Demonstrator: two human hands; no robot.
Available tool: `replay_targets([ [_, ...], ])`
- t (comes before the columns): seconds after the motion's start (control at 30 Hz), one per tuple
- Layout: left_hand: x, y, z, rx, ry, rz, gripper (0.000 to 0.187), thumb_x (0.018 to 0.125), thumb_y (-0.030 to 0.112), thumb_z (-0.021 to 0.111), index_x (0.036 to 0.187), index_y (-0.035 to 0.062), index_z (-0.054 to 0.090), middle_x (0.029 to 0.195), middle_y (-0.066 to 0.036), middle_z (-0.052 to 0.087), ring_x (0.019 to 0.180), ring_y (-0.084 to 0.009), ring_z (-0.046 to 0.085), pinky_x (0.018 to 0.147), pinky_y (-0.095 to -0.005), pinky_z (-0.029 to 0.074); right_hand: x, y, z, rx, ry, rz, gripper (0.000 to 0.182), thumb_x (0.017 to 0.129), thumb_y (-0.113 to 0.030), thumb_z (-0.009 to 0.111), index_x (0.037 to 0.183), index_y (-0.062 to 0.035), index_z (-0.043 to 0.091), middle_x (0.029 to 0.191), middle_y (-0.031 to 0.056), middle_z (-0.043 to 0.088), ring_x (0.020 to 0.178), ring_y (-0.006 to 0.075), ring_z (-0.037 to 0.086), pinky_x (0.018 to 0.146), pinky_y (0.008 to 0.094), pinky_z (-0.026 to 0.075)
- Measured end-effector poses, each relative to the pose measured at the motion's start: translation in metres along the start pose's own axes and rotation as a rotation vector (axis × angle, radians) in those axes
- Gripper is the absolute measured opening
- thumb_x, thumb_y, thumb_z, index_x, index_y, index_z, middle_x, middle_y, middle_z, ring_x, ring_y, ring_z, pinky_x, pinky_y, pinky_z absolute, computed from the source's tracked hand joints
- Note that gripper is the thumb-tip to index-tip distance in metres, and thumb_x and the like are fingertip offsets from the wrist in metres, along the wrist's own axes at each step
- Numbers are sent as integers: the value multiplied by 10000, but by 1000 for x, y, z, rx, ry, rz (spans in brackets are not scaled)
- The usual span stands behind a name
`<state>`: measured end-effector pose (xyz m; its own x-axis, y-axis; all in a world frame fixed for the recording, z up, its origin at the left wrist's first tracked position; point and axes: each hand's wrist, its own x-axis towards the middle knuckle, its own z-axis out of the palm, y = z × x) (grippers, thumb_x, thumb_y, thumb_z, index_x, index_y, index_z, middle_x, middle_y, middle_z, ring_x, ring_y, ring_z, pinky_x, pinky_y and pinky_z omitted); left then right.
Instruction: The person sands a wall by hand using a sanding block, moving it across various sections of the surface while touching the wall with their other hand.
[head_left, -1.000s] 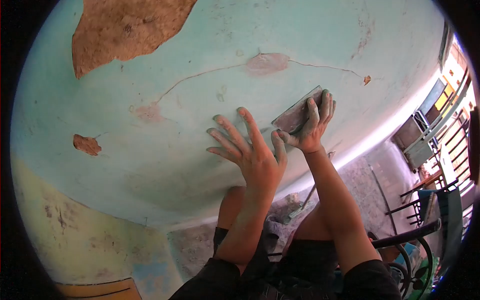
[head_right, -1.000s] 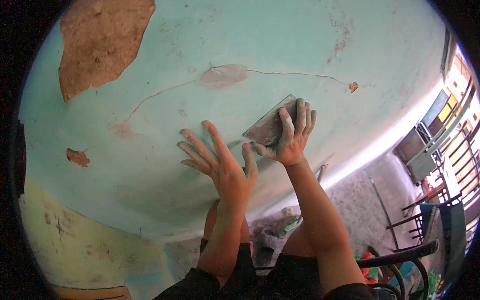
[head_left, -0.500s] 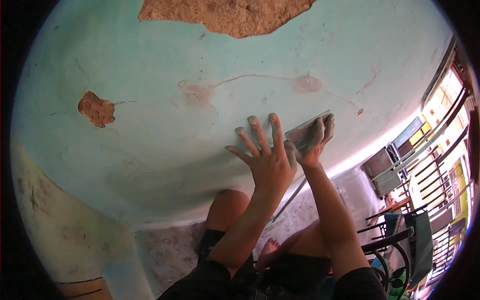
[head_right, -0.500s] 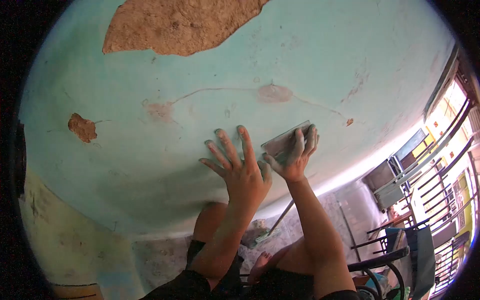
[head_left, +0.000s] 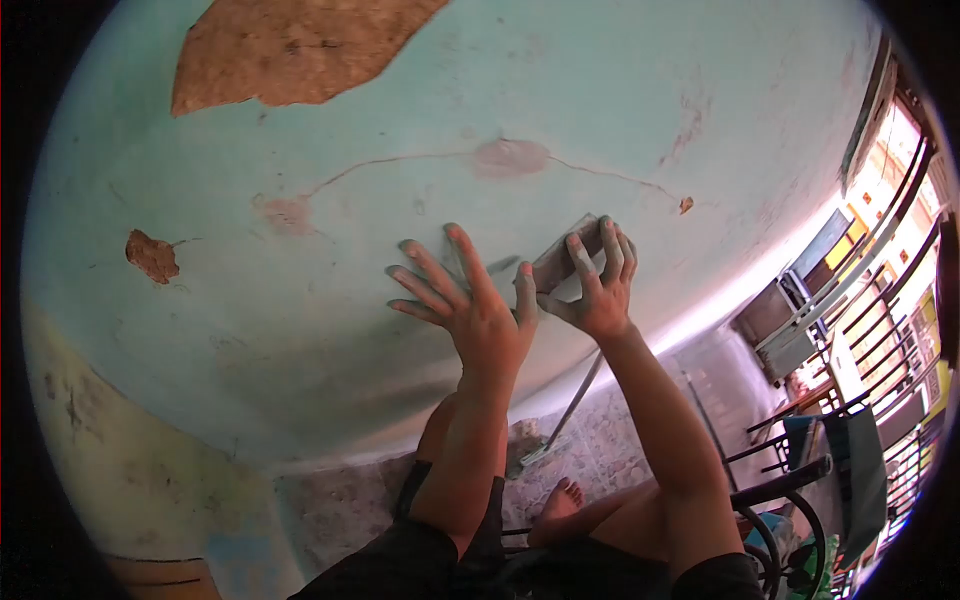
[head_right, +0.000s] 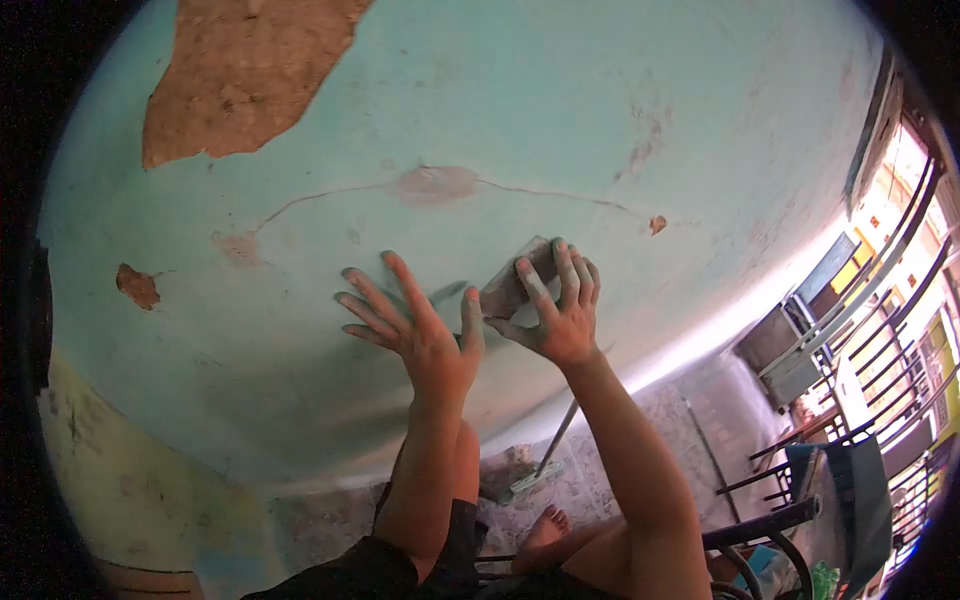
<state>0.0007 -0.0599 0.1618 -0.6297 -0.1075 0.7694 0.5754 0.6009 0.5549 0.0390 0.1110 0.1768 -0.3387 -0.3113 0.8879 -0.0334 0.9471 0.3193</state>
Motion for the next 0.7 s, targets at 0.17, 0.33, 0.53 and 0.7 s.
replay_targets([
  [0.17, 3, 1, -2, -31, 31, 1, 854, 902, 492, 574, 1522, 16, 228, 1527, -392, 13, 1381, -622, -64, 989, -789, -19, -2, 3, 5, 48, 77, -1, 880, 572, -593, 831, 1343, -268, 556, 1469, 184, 385, 1276, 356, 392, 1024, 533, 331],
  [0.33, -3, -14, 1, 175, 48, 76, 957, 884, 587, 571, 1545, 51, 133, 1557, -323, -6, 1399, -594, -14, 1032, -765, 84, -7, 11, 20, 57, 148, -19, 827, 638, -671, 740, 1351, -295, 552, 1486, 157, 386, 1275, 327, 391, 1006, 504, 326],
  [0.53, -15, -12, -1, 204, 18, 85, 986, 877, 621, 559, 1545, 44, 119, 1564, -300, 5, 1411, -568, 20, 1059, -735, 124, -8, 9, 21, 74, 182, 15, 770, 662, -643, 733, 1337, -312, 566, 1475, 133, 412, 1254, 302, 424, 972, 490, 348],
  [0.7, -17, -15, 1, 223, 29, 114, 976, 882, 602, 563, 1545, 42, 115, 1565, -296, -11, 1410, -569, 19, 1056, -739, 123, -6, 11, 22, 75, 201, -13, 756, 657, -632, 740, 1324, -315, 578, 1474, 122, 418, 1238, 294, 449, 954, 484, 360],
])
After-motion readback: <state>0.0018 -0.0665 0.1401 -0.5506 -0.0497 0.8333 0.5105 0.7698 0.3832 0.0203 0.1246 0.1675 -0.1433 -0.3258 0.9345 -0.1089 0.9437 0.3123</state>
